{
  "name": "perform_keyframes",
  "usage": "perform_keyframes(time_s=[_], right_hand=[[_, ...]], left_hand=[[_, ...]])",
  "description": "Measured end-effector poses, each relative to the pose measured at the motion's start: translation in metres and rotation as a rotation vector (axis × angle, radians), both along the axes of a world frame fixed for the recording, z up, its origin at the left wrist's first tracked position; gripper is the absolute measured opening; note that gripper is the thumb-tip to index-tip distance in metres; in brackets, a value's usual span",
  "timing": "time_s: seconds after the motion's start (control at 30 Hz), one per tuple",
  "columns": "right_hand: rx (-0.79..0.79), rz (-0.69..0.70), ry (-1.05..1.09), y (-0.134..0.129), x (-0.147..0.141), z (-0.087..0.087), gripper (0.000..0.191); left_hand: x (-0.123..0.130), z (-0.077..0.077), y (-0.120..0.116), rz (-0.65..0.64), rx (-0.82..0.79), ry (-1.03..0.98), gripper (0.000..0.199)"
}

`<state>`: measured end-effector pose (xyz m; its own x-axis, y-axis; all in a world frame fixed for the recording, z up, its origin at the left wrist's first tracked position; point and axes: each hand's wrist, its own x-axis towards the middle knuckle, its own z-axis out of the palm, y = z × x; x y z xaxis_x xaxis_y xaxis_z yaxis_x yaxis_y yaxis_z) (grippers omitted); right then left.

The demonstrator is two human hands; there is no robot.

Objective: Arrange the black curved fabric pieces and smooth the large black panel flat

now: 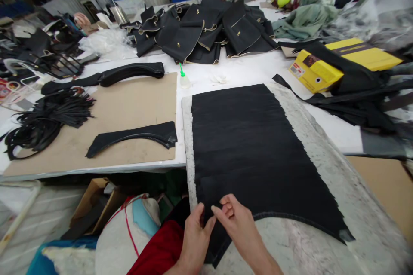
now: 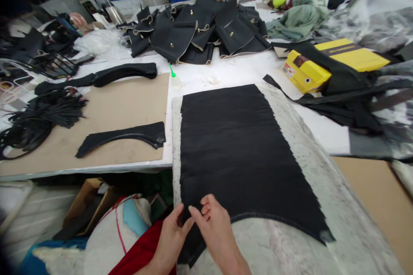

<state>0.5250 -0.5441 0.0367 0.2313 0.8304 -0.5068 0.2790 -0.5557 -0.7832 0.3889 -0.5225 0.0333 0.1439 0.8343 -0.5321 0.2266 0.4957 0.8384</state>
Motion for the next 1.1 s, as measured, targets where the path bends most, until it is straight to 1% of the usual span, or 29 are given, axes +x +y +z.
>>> perform_keyframes(time_s=[0.07, 0.13, 0.2, 0.3, 0.4, 0.47, 0.53, 0.63, 0.73, 0.8, 0.87, 0.93, 1.0, 1.1], right_hand=[[-0.062, -0.022, -0.065, 0.004, -0.021, -0.001, 0.042], [-0.1, -0.058, -0.103, 0.004, -0.03, -0.002, 0.042], [-0.101, -0.098, -0.113, 0.002, -0.033, -0.001, 0.038], [-0.06, -0.143, -0.153, -0.002, -0.034, 0.0, 0.03], [-0.029, -0.161, -0.192, -0.006, -0.032, 0.0, 0.022], [-0.014, -0.167, -0.224, -0.007, -0.031, 0.0, 0.02], [0.005, -0.181, -0.257, -0.008, -0.03, 0.001, 0.019], [0.025, -0.201, -0.239, -0.009, -0.03, 0.004, 0.019], [0.036, -0.221, -0.193, -0.01, -0.029, 0.009, 0.02], [0.041, -0.242, -0.207, -0.012, -0.027, 0.012, 0.021], [0.033, -0.255, -0.233, -0.013, -0.025, 0.016, 0.021], [0.012, -0.248, -0.248, -0.014, -0.024, 0.022, 0.022], [-0.017, -0.215, -0.269, -0.014, -0.022, 0.028, 0.022], [-0.046, -0.127, -0.319, -0.014, -0.017, 0.04, 0.022]], left_hand=[[-0.002, 0.001, -0.002, -0.116, 0.103, 0.057, 0.021], [-0.003, 0.003, -0.003, -0.175, 0.139, 0.049, 0.02], [-0.004, 0.008, -0.004, -0.216, 0.151, 0.011, 0.019], [-0.007, 0.017, -0.004, -0.3, 0.159, -0.089, 0.023], [-0.013, 0.018, 0.003, -0.334, 0.15, -0.146, 0.026], [-0.017, 0.013, 0.013, -0.313, 0.176, -0.104, 0.024], [-0.019, 0.005, 0.025, -0.286, 0.222, -0.044, 0.018], [-0.02, -0.007, 0.041, -0.272, 0.257, 0.013, 0.012], [-0.021, -0.02, 0.051, -0.34, 0.324, 0.092, 0.014], [-0.021, -0.028, 0.057, -0.398, 0.428, 0.182, 0.019], [-0.02, -0.035, 0.066, -0.451, 0.542, 0.315, 0.024], [-0.018, -0.039, 0.077, -0.513, 0.616, 0.474, 0.026], [-0.015, -0.041, 0.087, -0.57, 0.635, 0.58, 0.024], [-0.011, -0.041, 0.097, -0.604, 0.634, 0.61, 0.018]])
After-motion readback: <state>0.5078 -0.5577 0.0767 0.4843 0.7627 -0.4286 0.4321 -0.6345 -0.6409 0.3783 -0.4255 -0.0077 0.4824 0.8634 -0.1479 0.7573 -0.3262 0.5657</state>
